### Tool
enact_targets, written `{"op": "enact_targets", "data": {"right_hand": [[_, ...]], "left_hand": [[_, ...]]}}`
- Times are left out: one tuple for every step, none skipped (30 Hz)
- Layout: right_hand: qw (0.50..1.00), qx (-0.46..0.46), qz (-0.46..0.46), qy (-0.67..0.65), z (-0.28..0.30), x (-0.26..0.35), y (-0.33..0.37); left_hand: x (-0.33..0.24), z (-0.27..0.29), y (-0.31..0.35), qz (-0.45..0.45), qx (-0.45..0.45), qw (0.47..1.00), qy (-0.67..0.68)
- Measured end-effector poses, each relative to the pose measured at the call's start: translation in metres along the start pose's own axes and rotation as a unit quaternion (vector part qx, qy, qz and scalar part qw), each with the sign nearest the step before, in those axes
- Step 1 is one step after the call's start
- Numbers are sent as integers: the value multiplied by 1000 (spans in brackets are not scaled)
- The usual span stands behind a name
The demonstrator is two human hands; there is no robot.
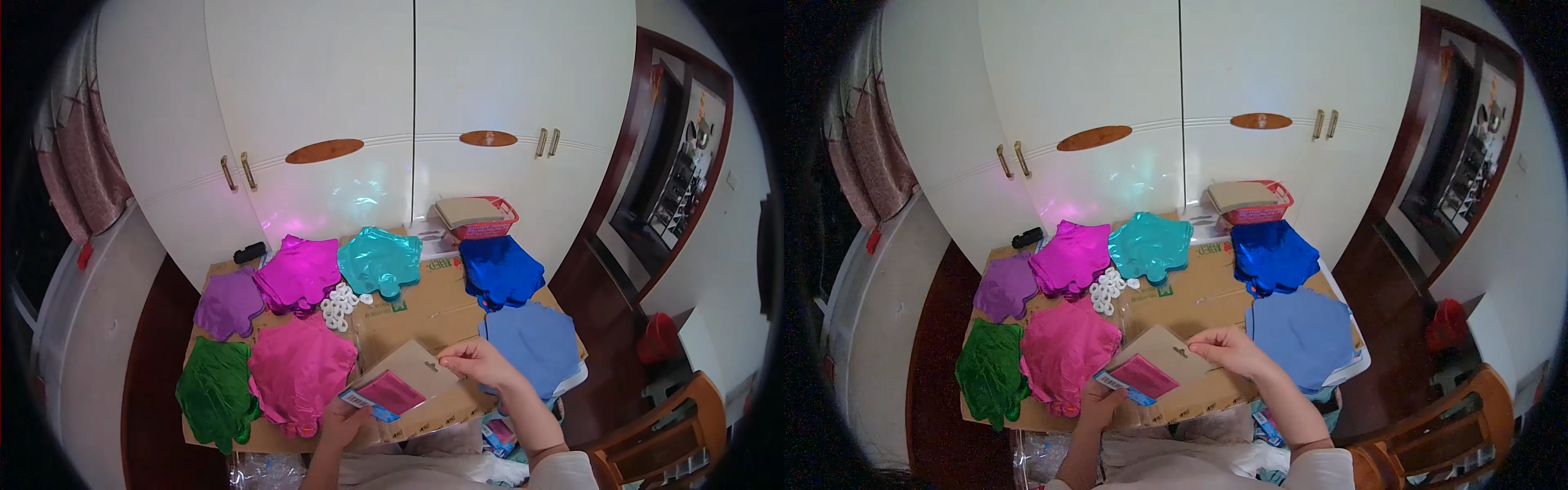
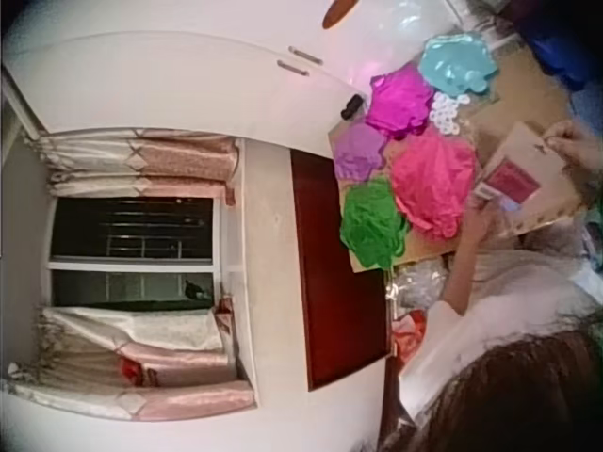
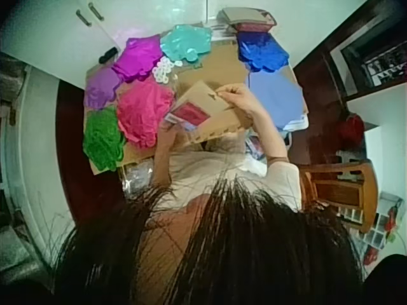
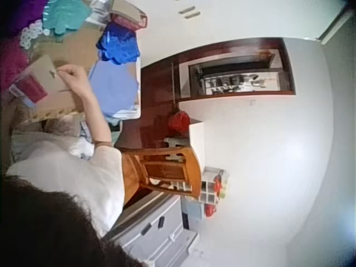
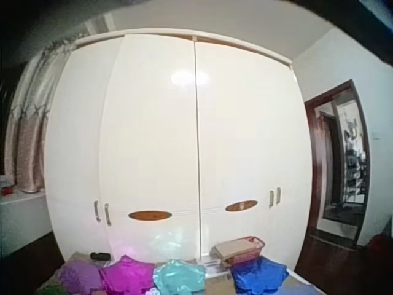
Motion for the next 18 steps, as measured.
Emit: {"op": "enact_targets", "data": {"right_hand": [[999,29,-13,17,-2,-4,-3],[999,51,-17,1,-5,-6,-3],[997,75,-22,-13,-8,-8,-4],[994,99,-27,-28,-12,-9,-4],[993,107,-21,-40,-14,-9,-4],[992,114,-15,-53,-18,-9,-3],[990,122,-8,-66,-20,-9,-3],[985,145,-23,-96,-24,-11,-3],[977,167,-38,-125,-28,-14,-2],[968,189,-53,-154,-31,-17,-2],[961,208,-58,-174,-34,-18,-1],[953,226,-62,-194,-37,-18,0],[944,244,-66,-213,-39,-19,1],[940,247,-58,-230,-39,-24,-1],[935,250,-50,-246,-39,-29,-5],[930,252,-42,-263,-38,-30,-6],[936,251,-35,-244,-37,-30,-5],[941,251,-28,-225,-39,-23,-1]], "left_hand": [[0,3,0,6,0,1000,-11],[-1,3,-1,16,4,1000,-6],[-1,5,-1,26,5,1000,-1],[-1,6,-2,36,5,999,4],[0,6,-2,36,14,999,4],[0,6,-3,36,23,999,4],[1,6,-4,37,32,999,5],[1,7,-3,40,42,998,5],[3,8,-2,43,53,998,6],[4,8,-1,46,63,997,7],[6,10,-1,43,60,997,8],[9,11,-1,40,57,998,8],[12,13,-2,38,53,998,8],[16,16,-3,37,50,998,-1],[19,18,-5,35,47,998,-10],[21,20,-6,33,44,998,-20],[23,20,-6,40,42,998,-18],[25,21,-6,48,39,998,-18]]}}
Point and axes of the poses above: each hand's wrist, its own y-axis away from the middle knuckle, its own z-axis out of the back of the hand, x = y × z, the point moved 9 cm from there along -y, towards the middle knuckle, and after that the axes turned 15 degrees about -z, right-handed, at the moved point
